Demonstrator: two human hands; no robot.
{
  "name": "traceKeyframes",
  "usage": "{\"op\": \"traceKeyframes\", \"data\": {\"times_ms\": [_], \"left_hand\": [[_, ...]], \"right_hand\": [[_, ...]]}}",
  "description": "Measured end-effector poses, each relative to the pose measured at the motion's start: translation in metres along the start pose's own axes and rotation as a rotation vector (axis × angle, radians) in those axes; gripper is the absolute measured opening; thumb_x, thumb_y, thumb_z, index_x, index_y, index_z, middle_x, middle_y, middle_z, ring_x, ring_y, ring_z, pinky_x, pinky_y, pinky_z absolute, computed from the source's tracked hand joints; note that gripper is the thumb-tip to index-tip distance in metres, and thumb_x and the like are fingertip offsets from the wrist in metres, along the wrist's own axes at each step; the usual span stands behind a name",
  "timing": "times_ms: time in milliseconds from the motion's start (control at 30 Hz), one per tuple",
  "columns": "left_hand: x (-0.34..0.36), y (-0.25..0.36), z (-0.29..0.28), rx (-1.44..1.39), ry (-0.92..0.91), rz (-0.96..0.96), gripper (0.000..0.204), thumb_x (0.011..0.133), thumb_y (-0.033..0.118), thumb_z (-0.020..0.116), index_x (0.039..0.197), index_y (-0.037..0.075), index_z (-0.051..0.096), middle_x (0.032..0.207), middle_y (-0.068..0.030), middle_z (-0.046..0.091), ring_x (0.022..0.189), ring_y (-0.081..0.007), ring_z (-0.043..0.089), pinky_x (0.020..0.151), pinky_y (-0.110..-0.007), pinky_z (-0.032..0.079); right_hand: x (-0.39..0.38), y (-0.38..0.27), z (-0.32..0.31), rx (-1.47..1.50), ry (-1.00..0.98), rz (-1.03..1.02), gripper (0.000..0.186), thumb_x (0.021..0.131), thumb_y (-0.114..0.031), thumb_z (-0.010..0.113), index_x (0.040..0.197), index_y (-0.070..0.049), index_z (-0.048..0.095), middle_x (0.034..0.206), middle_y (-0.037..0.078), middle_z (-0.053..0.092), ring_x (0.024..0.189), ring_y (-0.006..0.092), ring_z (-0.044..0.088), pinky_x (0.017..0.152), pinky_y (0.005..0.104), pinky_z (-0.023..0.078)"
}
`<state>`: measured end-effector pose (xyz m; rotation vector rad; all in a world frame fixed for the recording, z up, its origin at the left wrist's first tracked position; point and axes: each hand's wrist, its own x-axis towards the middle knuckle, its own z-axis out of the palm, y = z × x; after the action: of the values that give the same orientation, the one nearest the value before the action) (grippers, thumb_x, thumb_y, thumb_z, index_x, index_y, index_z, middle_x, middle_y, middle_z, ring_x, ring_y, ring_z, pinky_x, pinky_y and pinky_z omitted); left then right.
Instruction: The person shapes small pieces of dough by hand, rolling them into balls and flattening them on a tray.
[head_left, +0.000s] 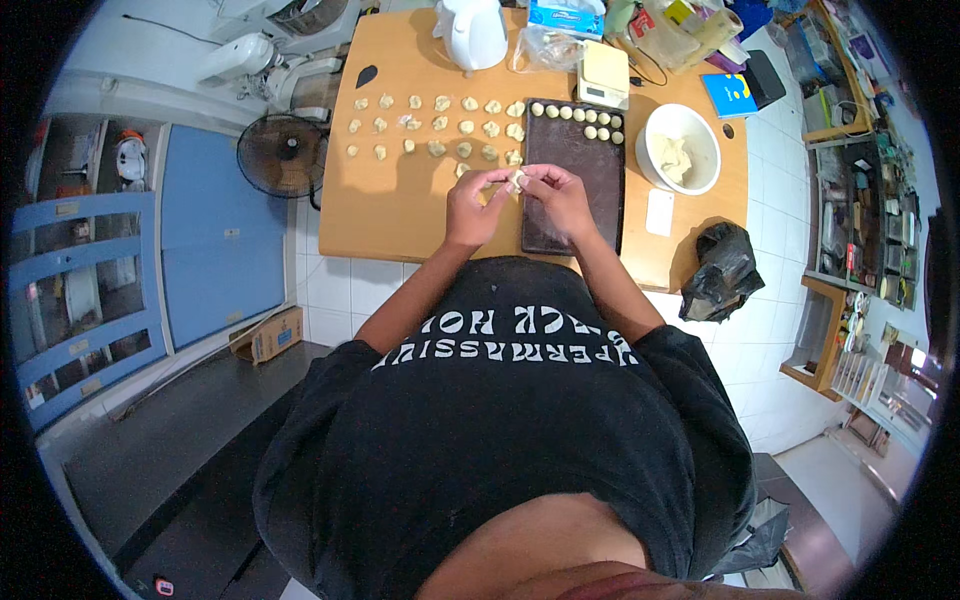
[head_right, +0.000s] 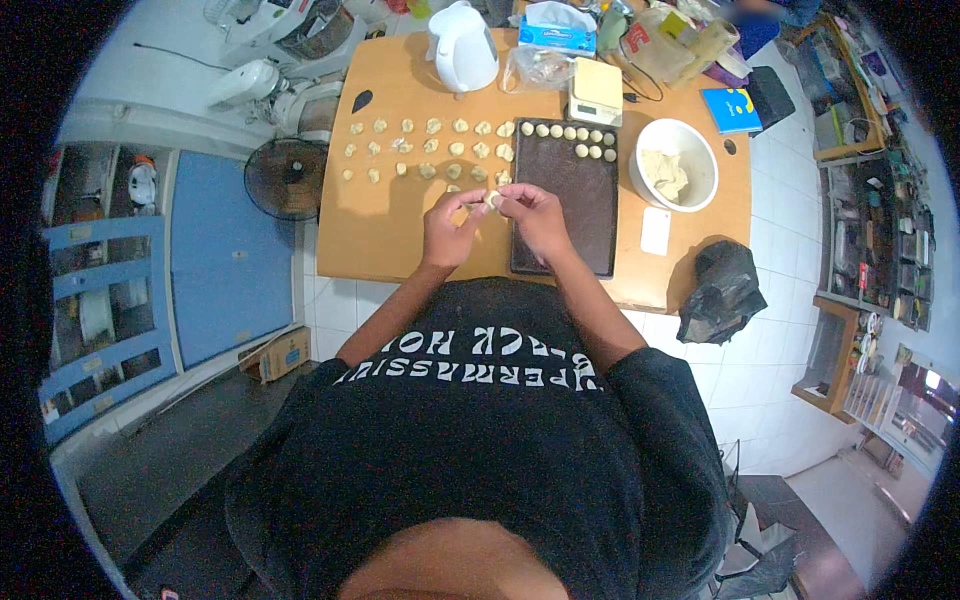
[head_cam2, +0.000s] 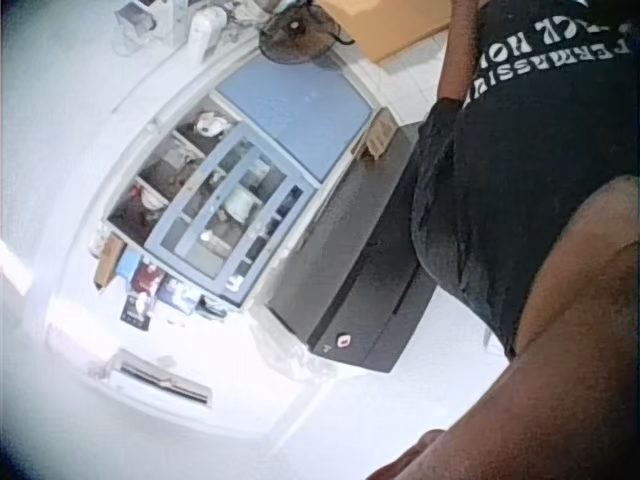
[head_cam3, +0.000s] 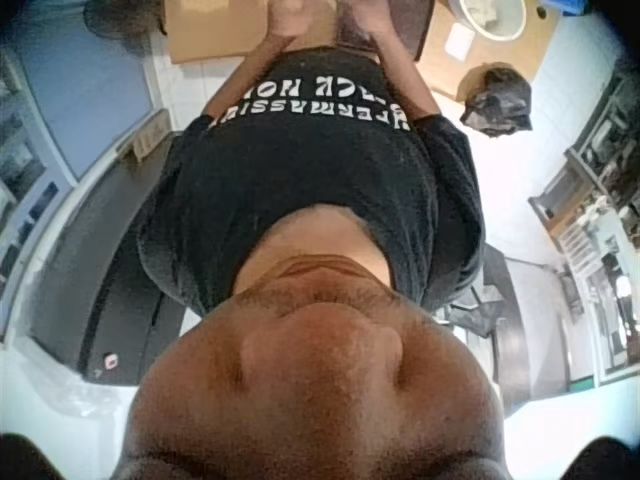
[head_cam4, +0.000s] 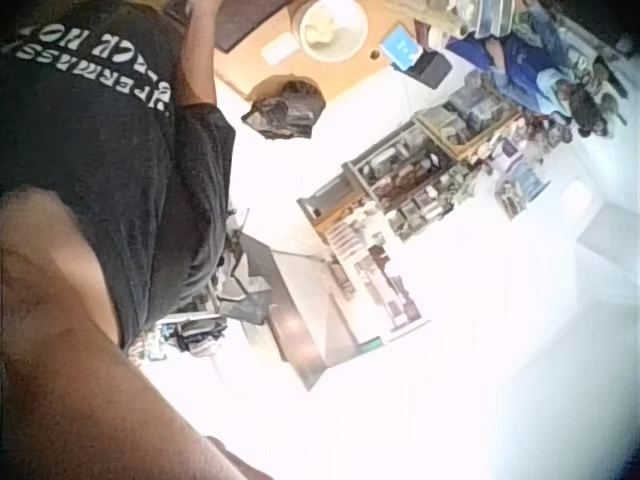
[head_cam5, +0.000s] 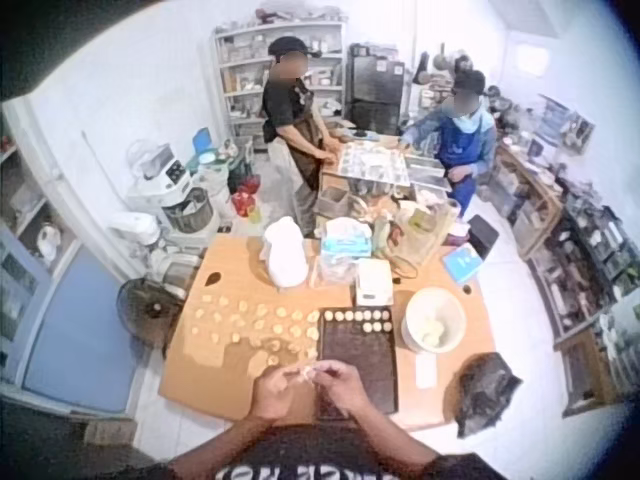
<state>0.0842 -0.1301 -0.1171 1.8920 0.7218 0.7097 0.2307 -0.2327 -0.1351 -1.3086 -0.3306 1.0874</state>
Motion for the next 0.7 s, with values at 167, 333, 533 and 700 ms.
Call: {"op": "traceKeyframes", "data": {"times_ms": [167, 333, 533, 700], "left_hand": [[0.001, -0.016, -0.033, -0.002, -0.085, 0.002, 0.027, 0.088, 0.01, 0.073, 0.115, 0.003, 0.072, 0.105, -0.0161, 0.073, 0.099, -0.028, 0.07, 0.09, -0.038, 0.053], [0.007, -0.027, -0.063, 0.003, -0.097, 0.049, 0.024, 0.09, 0.011, 0.072, 0.112, 0.002, 0.073, 0.104, -0.0154, 0.073, 0.098, -0.0269, 0.07, 0.09, -0.038, 0.053], [0.015, -0.041, -0.096, -0.068, -0.136, 0.005, 0.025, 0.089, 0.009, 0.073, 0.113, 0.002, 0.073, 0.105, -0.0142, 0.074, 0.097, -0.0229, 0.069, 0.09, -0.036, 0.053], [0.023, -0.05, -0.125, -0.119, -0.22, 0.004, 0.03, 0.089, 0.009, 0.074, 0.119, 0.003, 0.072, 0.104, -0.014, 0.074, 0.097, -0.0217, 0.069, 0.09, -0.035, 0.053]], "right_hand": [[0.005, 0.007, 0.027, 0.034, -0.047, 0.006, 0.015, 0.09, -0.006, 0.075, 0.103, 0.001, 0.072, 0.094, 0.003, 0.071, 0.087, 0.0099, 0.065, 0.08, 0.0259, 0.053], [0.012, 0.017, 0.057, 0.023, -0.045, -0.084, 0.014, 0.094, -0.006, 0.071, 0.107, -0.001, 0.071, 0.098, 0.005, 0.072, 0.089, 0.011, 0.066, 0.084, 0.0275, 0.055], [0.01, 0.011, 0.1, -0.055, 0.028, -0.038, 0.016, 0.092, -0.008, 0.073, 0.104, 0.002, 0.072, 0.095, 0.007, 0.073, 0.084, 0.0117, 0.067, 0.082, 0.0273, 0.055], [0.018, 0.023, 0.129, 0.058, 0.07, -0.056, 0.016, 0.093, -0.006, 0.071, 0.106, 0.003, 0.07, 0.097, 0.007, 0.072, 0.086, 0.0124, 0.067, 0.082, 0.0283, 0.056]]}}
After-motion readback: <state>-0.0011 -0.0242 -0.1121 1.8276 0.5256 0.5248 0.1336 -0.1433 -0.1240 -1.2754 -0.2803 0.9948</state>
